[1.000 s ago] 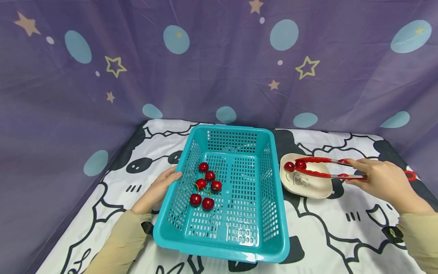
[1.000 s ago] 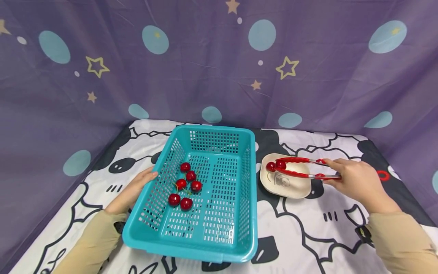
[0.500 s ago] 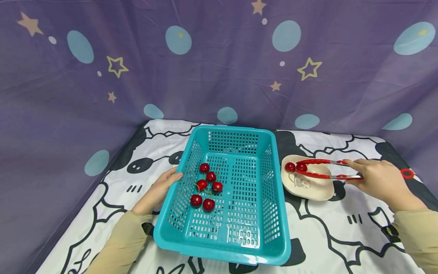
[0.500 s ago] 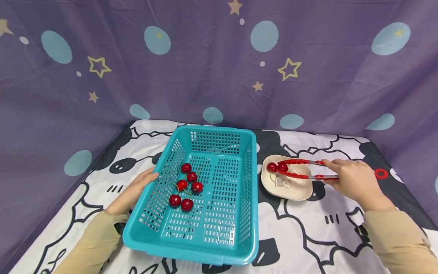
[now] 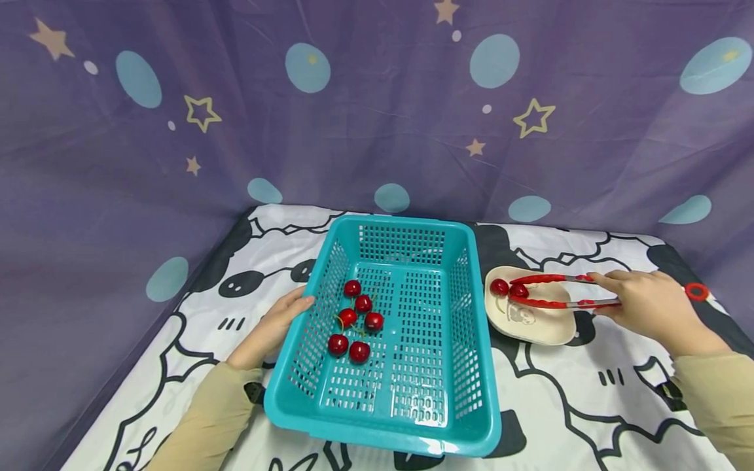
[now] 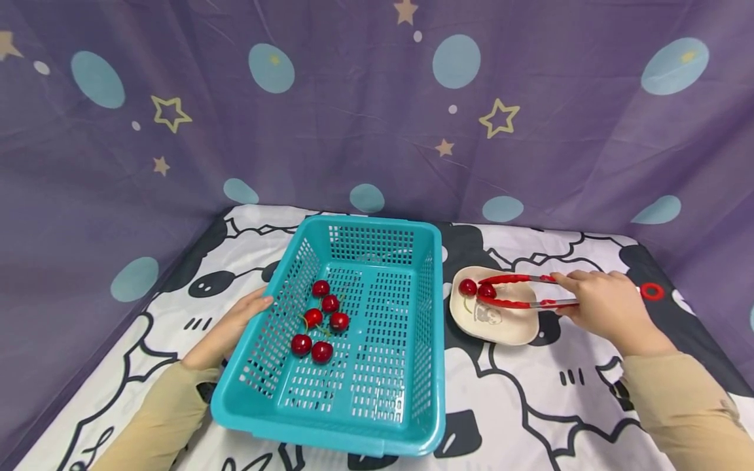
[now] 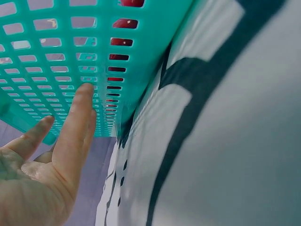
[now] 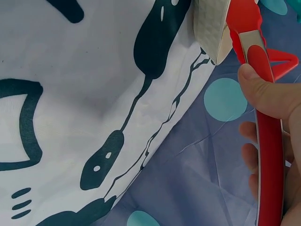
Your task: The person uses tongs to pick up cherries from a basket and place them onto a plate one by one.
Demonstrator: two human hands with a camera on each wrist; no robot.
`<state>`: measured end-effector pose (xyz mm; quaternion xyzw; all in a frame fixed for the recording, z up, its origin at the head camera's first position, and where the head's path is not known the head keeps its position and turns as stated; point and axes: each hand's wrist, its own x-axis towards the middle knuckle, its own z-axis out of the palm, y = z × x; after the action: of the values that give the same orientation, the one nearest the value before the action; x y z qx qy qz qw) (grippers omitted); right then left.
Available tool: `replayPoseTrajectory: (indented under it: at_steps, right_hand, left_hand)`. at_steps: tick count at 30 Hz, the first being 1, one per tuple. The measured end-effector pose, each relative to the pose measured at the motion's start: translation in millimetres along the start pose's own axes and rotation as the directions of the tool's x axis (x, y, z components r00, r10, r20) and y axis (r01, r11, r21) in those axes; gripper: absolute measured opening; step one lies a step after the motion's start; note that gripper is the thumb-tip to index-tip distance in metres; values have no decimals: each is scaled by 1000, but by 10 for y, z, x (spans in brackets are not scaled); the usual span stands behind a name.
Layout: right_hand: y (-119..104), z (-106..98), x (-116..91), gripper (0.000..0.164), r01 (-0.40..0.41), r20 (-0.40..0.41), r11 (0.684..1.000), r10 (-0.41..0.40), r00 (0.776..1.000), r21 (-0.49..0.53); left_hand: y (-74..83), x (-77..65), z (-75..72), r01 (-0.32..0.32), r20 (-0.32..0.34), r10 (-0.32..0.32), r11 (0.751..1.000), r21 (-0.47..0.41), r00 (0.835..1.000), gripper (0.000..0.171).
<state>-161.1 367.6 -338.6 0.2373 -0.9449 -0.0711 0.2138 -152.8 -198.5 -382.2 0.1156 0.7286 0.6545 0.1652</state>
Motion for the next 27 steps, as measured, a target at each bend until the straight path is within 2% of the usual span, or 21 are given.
replayPoseTrajectory:
  at_steps: [8, 14, 23, 27]
  right_hand:
    - [-4, -6, -47, 70, -57, 32, 998, 57, 998, -5]
    - [14, 1, -116, 77, -94, 35, 995, 93, 995, 30]
    - [-8, 31, -205, 101, -192, 72, 978, 186, 980, 85]
    - [-6, 29, -203, 103, -228, 89, 968, 219, 972, 103]
  left_hand:
    - [-8, -8, 1, -8, -2, 8, 1000, -6, 1000, 61]
    - [-6, -2, 3, -10, -17, 10, 1000, 1, 1000, 60]
    - [1, 5, 8, 6, -6, -6, 1000, 6, 1000, 61]
    - [-2, 7, 3, 4, -13, -4, 1000, 13, 1000, 61]
